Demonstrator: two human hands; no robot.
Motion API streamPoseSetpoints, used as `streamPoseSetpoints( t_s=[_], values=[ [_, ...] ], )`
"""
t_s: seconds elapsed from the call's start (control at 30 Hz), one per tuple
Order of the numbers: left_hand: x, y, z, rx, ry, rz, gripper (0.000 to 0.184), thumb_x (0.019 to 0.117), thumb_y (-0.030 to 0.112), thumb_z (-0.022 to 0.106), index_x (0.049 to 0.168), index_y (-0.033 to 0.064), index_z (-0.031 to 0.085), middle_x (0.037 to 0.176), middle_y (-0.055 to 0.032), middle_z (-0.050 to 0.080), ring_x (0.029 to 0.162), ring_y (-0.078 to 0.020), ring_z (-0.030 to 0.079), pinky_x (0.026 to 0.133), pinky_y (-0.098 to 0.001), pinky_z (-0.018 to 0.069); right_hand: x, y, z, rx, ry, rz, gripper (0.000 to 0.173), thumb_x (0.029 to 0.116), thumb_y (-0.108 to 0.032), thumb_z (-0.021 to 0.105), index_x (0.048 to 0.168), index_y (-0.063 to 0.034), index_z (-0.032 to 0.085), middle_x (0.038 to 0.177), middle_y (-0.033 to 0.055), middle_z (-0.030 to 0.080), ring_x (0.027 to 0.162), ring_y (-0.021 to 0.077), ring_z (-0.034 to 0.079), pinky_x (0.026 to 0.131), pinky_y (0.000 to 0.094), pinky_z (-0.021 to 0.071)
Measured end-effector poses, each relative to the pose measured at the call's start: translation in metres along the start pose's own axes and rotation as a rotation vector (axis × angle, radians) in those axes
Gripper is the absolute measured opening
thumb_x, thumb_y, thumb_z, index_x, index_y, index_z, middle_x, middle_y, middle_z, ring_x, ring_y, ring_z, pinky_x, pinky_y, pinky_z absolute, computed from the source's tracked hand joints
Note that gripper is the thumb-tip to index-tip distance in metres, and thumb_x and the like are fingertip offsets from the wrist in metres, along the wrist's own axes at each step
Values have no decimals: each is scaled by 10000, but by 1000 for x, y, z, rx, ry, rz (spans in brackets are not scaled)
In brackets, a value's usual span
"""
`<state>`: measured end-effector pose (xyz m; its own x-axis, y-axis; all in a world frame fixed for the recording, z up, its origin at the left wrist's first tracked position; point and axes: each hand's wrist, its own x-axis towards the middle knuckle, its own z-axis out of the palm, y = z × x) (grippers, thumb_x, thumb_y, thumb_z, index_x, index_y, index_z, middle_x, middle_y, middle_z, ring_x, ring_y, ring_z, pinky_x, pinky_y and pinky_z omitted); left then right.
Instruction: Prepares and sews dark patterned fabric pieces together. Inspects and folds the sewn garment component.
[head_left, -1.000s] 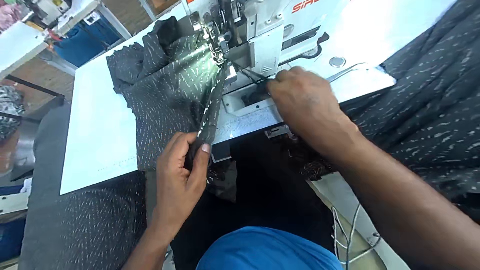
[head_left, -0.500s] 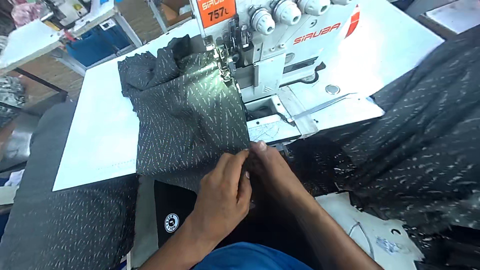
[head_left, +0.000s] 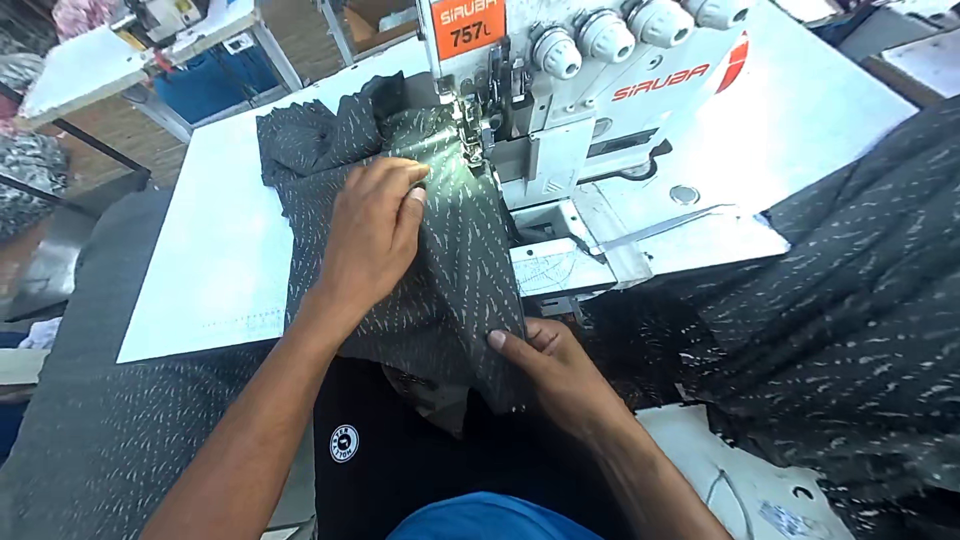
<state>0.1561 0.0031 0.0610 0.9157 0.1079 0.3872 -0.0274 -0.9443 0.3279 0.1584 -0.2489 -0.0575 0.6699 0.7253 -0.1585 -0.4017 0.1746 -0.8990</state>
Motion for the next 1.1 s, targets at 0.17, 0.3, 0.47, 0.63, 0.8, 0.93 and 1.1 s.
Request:
streamPoseSetpoints(
  t_s=[0.17, 0.3, 0.47, 0.63, 0.8, 0.93, 1.1],
  values=[
    [3, 3, 7, 49, -58, -32, 430, 1071, 321, 369, 1316, 148, 677, 1396, -55, 593, 1296, -281, 506, 1056, -507, 401, -6, -3, -3, -15, -36, -58, 183, 999, -178, 664, 934, -39, 763, 809, 105, 725, 713, 130, 695, 670, 286, 602],
    [-6, 9, 6, 44, -98, -48, 469, 1081, 329, 337, 1403, 131, 614, 1506, -78, 520, 1395, -320, 442, 1080, -559, 386, -13, -1, -5, -37, -34, -93, 200, 1012, -219, 650, 926, -78, 764, 805, 45, 724, 726, 92, 691, 675, 264, 595],
    [19, -16, 12, 6, -128, -27, 495, 1073, 360, 328, 1433, 141, 588, 1544, -86, 487, 1459, -292, 392, 1171, -534, 324, -3, -9, -2, -43, -55, -118, 207, 1023, -201, 628, 956, -57, 763, 817, 83, 723, 729, 125, 698, 682, 286, 606],
    [51, -43, 18, -71, -188, -1, 537, 1073, 404, 341, 1487, 120, 531, 1608, -101, 410, 1512, -287, 320, 1215, -528, 262, 6, -14, 4, -37, -25, -125, 198, 1021, -177, 621, 959, -46, 756, 821, 110, 721, 718, 141, 697, 671, 297, 606],
    [-16, -36, -4, -50, 110, -22, 485, 1069, 310, 487, 1473, 43, 524, 1563, -151, 456, 1457, -278, 426, 1191, -481, 383, -3, -8, 1, -18, 5, -175, 186, 1012, -173, 638, 951, -44, 758, 843, 85, 729, 762, 131, 703, 719, 297, 608],
    [-96, -86, -5, 171, 7, -503, 665, 992, 461, 595, 1459, -2, 501, 1444, -297, 494, 1295, -533, 478, 1002, -745, 382, 6, -5, -3, -81, 47, -148, 136, 996, -136, 648, 962, -53, 750, 824, 91, 719, 725, 138, 685, 674, 301, 593],
    [-115, -104, -21, 143, -84, -631, 277, 1054, 281, 578, 1151, 43, 681, 961, -181, 696, 785, -363, 667, 711, -642, 518, 0, -7, 5, -37, 21, -116, 132, 1002, -113, 642, 1049, -26, 729, 878, 143, 722, 741, 192, 705, 679, 340, 617]
  ],
)
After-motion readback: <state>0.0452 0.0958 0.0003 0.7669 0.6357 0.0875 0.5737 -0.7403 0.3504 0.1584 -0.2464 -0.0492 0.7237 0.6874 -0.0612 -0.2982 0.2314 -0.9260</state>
